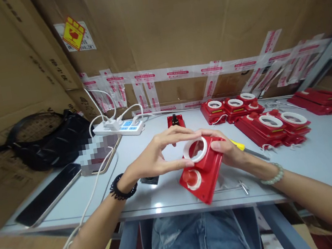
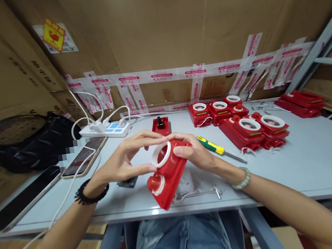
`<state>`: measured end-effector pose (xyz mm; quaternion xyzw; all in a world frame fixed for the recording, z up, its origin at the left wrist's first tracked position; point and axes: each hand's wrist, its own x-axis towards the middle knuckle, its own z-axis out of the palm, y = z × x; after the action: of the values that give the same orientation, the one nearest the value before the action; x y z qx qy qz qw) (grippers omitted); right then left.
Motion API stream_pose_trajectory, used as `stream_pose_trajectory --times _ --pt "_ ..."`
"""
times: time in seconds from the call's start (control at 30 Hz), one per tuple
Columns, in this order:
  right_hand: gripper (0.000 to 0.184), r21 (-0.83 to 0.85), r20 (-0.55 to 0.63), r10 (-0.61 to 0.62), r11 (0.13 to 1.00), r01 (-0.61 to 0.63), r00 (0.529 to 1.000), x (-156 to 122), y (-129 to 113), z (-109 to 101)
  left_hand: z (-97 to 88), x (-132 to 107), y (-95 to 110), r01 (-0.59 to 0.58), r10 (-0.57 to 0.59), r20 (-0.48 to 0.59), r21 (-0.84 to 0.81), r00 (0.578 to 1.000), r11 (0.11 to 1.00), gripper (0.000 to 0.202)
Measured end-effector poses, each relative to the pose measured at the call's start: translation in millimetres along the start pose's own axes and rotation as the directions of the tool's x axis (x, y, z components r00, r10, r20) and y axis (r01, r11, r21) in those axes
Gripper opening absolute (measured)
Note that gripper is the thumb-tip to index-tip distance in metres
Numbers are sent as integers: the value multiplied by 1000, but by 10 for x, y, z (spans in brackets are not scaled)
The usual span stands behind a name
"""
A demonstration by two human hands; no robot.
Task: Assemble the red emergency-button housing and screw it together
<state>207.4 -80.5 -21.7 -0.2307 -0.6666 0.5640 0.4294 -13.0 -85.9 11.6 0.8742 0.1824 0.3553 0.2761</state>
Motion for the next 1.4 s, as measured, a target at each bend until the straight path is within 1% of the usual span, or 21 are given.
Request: stream_pose_trajectory --times 0.03,0.1,0.13,0.2,0.23,0.3,0.4,0.5,0.57,0.63,0.7,0.8,0.87,0.93,1.0,1.03,1.1,1.17,1.23,1.27,1.4 --pt "43 0 -17 5 1000 -5 1000 8 8 -4 -2 -4 -1 9 -9 -6 0 1000 1000 57" --pt "42 -88 -112 -41 996 31 993 23 7 21 21 2 -2 52 -51 -79 21 996 998 62" --pt "42 -147 -155 -77 988 54 985 27 0 44 40 10 0 79 -74 -121 38 990 996 62" --pt "42 -235 -207 -142 968 92 968 23 -21 90 73 29 11 125 -109 -177 83 978 989 55" --pt "43 -258 -214 -162 961 104 963 16 -30 106 83 37 17 139 -118 -182 106 976 985 50" --pt "43 -256 -193 -159 961 107 968 -1 -42 113 89 44 28 127 -110 -149 110 983 986 44" --pt "40 -163 -108 -74 985 56 991 -14 -44 80 85 37 22 67 -68 -81 -14 994 998 47" --pt "40 11 -16 33 999 -33 999 -7 -49 64 105 28 -1 21 -28 -48 -146 998 989 52" --pt "39 142 71 117 982 -126 991 -8 -54 85 131 26 0 -6 2 -26 -186 1000 983 55" --pt "38 244 158 191 943 -225 969 -26 -50 128 155 27 24 -22 22 -6 -200 1000 980 56" --pt "36 302 216 275 894 -332 937 -59 -38 181 163 29 65 -35 39 12 -216 999 976 46" --pt "35 343 228 367 836 -427 902 -87 -31 232 136 31 109 -54 63 30 -239 998 969 23" --pt "35 348 206 346 848 -399 915 -63 -52 216 110 31 99 -57 51 -33 -227 998 972 23" --pt "38 318 105 240 911 -261 965 -12 -83 159 98 34 61 -18 -12 -158 -190 987 982 28" --pt "38 171 -36 116 979 -108 993 39 -103 89 112 41 17 62 -96 -253 -139 963 988 30" --pt "37 58 -101 48 997 -43 994 56 -107 62 127 45 1 110 -134 -271 -103 953 989 31" --pt "40 -164 -189 -80 985 49 979 64 -104 38 158 54 -12 184 -187 -270 -37 944 982 35" --pt "43 -284 -227 -165 954 97 960 46 -99 51 173 58 -6 224 -216 -253 2 943 975 38" --pt "47 -317 -248 -182 943 97 951 21 -98 76 159 56 3 234 -222 -246 23 944 972 39" --pt "48 -318 -247 -168 944 84 954 12 -100 85 143 53 4 230 -216 -238 34 947 973 38" --pt "44 -254 -157 -87 966 45 984 12 -115 93 61 34 -6 180 -171 -182 37 968 983 39"
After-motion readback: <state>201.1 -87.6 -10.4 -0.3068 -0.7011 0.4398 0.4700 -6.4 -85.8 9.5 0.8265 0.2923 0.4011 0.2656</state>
